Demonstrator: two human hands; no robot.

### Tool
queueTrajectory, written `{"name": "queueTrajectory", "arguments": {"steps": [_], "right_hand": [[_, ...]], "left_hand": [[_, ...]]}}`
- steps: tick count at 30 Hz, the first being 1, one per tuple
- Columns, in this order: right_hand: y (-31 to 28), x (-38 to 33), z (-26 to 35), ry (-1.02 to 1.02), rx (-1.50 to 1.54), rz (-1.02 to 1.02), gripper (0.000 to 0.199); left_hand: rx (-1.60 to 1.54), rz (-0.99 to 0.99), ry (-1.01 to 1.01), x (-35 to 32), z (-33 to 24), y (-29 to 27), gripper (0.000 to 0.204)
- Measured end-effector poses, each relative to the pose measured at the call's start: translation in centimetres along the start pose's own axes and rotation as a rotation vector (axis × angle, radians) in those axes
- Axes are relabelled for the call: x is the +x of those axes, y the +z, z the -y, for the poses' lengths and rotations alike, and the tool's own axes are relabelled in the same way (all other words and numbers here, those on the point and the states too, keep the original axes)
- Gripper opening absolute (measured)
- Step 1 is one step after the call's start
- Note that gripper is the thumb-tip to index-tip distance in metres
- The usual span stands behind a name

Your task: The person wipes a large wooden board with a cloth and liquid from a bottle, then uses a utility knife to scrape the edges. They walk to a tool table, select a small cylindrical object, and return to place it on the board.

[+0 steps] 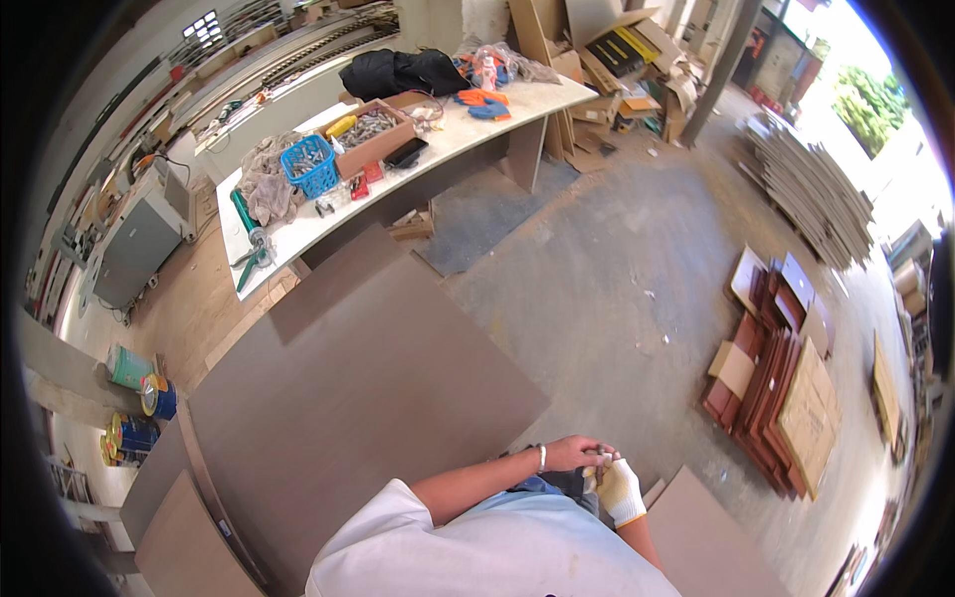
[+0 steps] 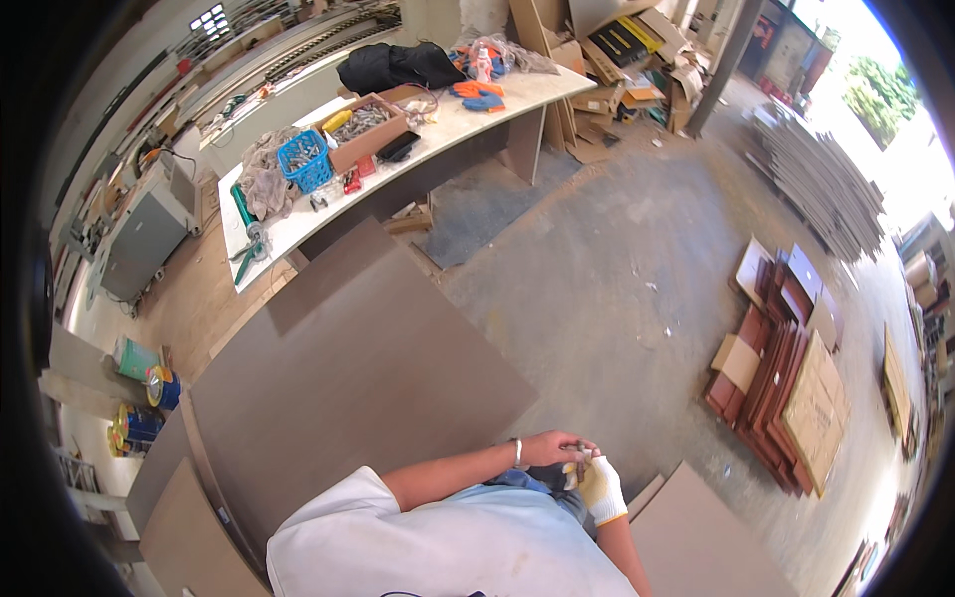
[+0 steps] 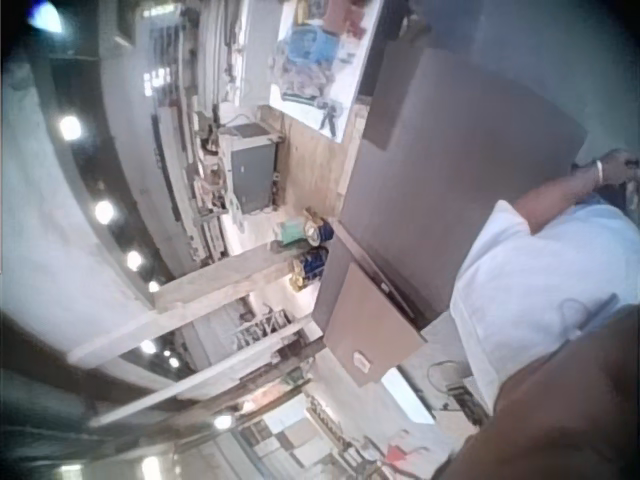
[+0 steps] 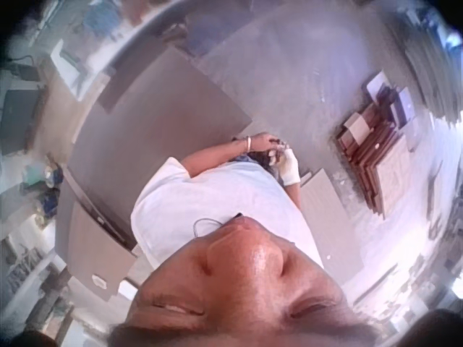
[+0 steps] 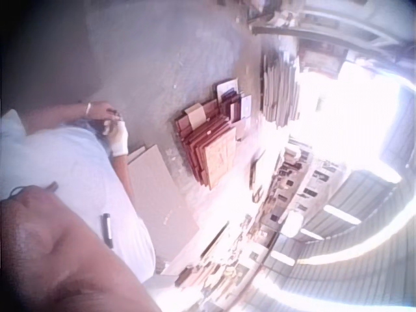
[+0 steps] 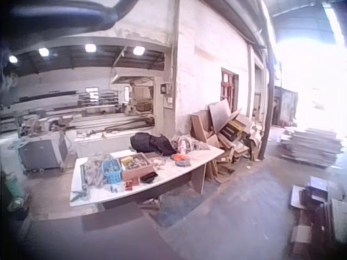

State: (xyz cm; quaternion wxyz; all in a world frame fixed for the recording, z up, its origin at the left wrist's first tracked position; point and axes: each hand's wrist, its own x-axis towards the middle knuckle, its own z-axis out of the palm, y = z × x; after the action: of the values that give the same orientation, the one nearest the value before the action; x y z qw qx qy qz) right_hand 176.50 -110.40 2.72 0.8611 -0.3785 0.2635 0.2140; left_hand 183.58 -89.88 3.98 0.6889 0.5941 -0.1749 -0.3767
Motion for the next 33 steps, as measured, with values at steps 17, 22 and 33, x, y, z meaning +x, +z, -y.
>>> {"name": "queueTrajectory", "arguments": {"steps": [17,22,33], "right_hand": [[-5.6,40.5,38.4,0.221,-0.266,-0.034,0.048],[3.1,51.2,38.6,0.243,-0.389,-0.290,0.040],[25.3,61.7,21.4,0.465,-0.529,0.021,0.047]], "left_hand": [[-0.949,-1.515,0.143,15.2,4.4,-27.4,0.012],[-0.942,-1.740,0.089,11.0,5.8,-30.3,0.014],[0.302,-2.360,-0.559,-5.9,-1.6,-60.3,0.032]]}}
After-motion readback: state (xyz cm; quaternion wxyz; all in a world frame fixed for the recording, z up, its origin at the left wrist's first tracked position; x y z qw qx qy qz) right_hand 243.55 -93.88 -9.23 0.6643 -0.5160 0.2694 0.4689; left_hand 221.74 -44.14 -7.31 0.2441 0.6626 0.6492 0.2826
